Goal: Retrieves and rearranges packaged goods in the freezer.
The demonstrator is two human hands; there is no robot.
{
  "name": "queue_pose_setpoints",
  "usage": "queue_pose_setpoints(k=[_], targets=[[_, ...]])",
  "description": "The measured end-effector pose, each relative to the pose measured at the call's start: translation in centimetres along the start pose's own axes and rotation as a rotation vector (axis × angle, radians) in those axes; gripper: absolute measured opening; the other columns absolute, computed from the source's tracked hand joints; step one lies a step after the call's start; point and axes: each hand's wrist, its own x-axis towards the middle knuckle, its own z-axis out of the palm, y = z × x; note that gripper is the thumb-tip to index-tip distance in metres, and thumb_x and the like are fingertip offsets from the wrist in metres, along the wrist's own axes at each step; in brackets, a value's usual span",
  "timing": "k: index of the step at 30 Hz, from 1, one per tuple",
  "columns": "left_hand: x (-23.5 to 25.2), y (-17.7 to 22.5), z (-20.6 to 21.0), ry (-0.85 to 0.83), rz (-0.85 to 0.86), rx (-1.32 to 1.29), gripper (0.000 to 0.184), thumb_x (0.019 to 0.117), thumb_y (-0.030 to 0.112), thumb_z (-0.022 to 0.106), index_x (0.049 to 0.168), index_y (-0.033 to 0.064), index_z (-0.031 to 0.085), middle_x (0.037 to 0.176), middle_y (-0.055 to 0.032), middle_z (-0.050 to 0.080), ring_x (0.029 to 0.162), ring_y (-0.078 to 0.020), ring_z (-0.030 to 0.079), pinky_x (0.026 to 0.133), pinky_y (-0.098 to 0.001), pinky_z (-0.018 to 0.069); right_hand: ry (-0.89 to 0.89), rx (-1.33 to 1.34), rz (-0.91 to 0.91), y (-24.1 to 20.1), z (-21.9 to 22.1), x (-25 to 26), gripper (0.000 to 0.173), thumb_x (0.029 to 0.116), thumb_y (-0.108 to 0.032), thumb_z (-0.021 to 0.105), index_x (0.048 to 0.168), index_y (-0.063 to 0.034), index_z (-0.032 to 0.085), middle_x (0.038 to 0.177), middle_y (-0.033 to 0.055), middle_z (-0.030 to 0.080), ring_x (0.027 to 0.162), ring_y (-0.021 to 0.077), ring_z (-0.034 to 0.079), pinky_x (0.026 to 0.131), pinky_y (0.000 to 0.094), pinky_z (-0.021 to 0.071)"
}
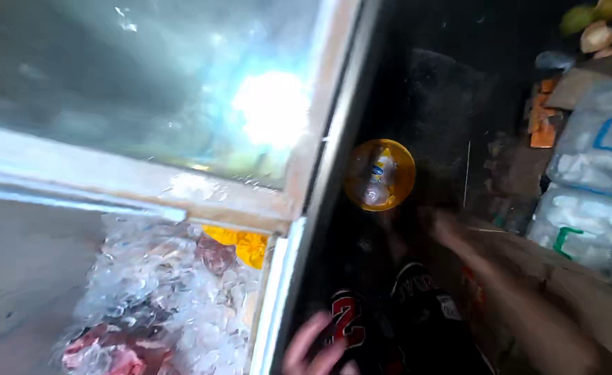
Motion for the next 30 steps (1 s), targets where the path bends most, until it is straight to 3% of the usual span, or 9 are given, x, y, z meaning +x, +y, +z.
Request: queue_pose_setpoints(k=[3, 6, 10, 12, 15, 20, 23, 26, 30], targets=[[0.6, -7.6, 14.2, -0.305, -0.185, 0.254, 0.031, 0.0972, 0.019, 0.059, 0.124, 0.0045, 0.067, 0.135, -0.0133, 0.062, 0.131, -0.0247, 0.056, 0.111, -0.0417, 0.0479, -0.06, 0.115, -0.083, 1.5, 3.4, 7.3, 0.043, 0.105, -0.022, 0.048, 0.144, -0.0056, 0.055, 0.134, 0.0199, 0.064, 0.125, 0.0343, 0.062, 0.109, 0.0546, 0.0463], [5.2, -18.3, 24.7, -0.778, -0.339, 0.693, 0.048, 0.0947, 0.018, 0.063, 0.142, 0.0075, 0.059, 0.148, -0.0133, 0.056, 0.139, -0.0315, 0.05, 0.115, -0.0475, 0.0413, -0.077, 0.332, 0.032, 0.8, 1.7, 12.7, 0.043, 0.1065, -0.021, 0.049, 0.146, -0.0036, 0.052, 0.141, 0.0196, 0.059, 0.133, 0.0327, 0.056, 0.114, 0.0511, 0.0421], [10.1, -29.1, 32.6, -1.209, -0.165, 1.05, 0.05, 0.101, 0.006, 0.053, 0.15, 0.0055, 0.049, 0.161, -0.0167, 0.04, 0.151, -0.0377, 0.033, 0.118, -0.0586, 0.0315, 0.01, 0.325, -0.043, -0.1, 1.0, 20.9, 0.053, 0.0997, -0.025, 0.062, 0.147, -0.0046, 0.05, 0.138, 0.024, 0.059, 0.126, 0.0412, 0.058, 0.104, 0.0614, 0.0466], [11.3, -32.6, 34.3, -1.294, -0.105, 1.128, 0.05, 0.1009, 0.004, 0.052, 0.151, 0.009, 0.049, 0.162, -0.0145, 0.04, 0.153, -0.0378, 0.029, 0.12, -0.06, 0.0266, 0.089, 0.206, -0.149, -0.1, 2.2, 25.8, 0.057, 0.0964, -0.023, 0.062, 0.15, -0.0079, 0.048, 0.149, 0.0224, 0.051, 0.127, 0.0427, 0.058, 0.098, 0.064, 0.0504], [11.4, -35.9, 35.1, -1.317, -0.053, 1.216, 0.052, 0.1008, 0.007, 0.053, 0.151, 0.0194, 0.05, 0.166, -0.0058, 0.033, 0.154, -0.0371, 0.024, 0.122, -0.0596, 0.0227, 0.042, 0.162, -0.157, -0.8, 2.5, 31.9, 0.068, 0.0973, -0.026, 0.061, 0.158, -0.0111, 0.035, 0.157, 0.0255, 0.038, 0.137, 0.0453, 0.048, 0.104, 0.0644, 0.0464], [11.2, -36.6, 36.2, -1.283, 0.031, 1.314, 0.038, 0.1006, 0.008, 0.053, 0.138, 0.0073, 0.062, 0.163, -0.0115, 0.037, 0.15, -0.0333, 0.033, 0.119, -0.0542, 0.0301, 0.097, 0.271, -0.126, -2.6, 3.7, 35.6, 0.063, 0.0937, -0.032, 0.066, 0.148, -0.0077, 0.048, 0.147, 0.0203, 0.052, 0.137, 0.0395, 0.049, 0.109, 0.0643, 0.0394], [11.4, -34.8, 34.8, -1.237, 0.017, 1.305, 0.035, 0.1003, 0.006, 0.053, 0.133, 0.0111, 0.066, 0.16, -0.0072, 0.041, 0.146, -0.0299, 0.038, 0.114, -0.0537, 0.0358, 0.051, 0.263, -0.153, -4.2, 3.0, 35.3, 0.055, 0.0925, -0.03, 0.07, 0.138, -0.0031, 0.056, 0.133, 0.0228, 0.063, 0.127, 0.0414, 0.058, 0.104, 0.0655, 0.0443], [11.0, -31.8, 30.7, -1.075, -0.071, 1.178, 0.03, 0.0987, 0.009, 0.056, 0.123, 0.0138, 0.073, 0.15, -0.0064, 0.053, 0.139, -0.0305, 0.047, 0.111, -0.054, 0.039, 0.0, 0.224, -0.165, -4.7, 3.1, 35.6, 0.048, 0.0951, -0.036, 0.067, 0.131, -0.0045, 0.062, 0.125, 0.0226, 0.066, 0.12, 0.0413, 0.062, 0.098, 0.0669, 0.0473], [10.4, -26.6, 24.0, -0.696, -0.34, 0.929, 0.032, 0.0859, 0.017, 0.074, 0.117, 0.0156, 0.077, 0.137, -0.0135, 0.06, 0.125, -0.0285, 0.059, 0.102, -0.0413, 0.0532, -0.044, 0.048, -0.366, -4.9, 3.0, 35.3, 0.052, 0.0916, -0.034, 0.071, 0.14, -0.0191, 0.06, 0.133, 0.0188, 0.064, 0.125, 0.0403, 0.059, 0.1, 0.0682, 0.0452]])
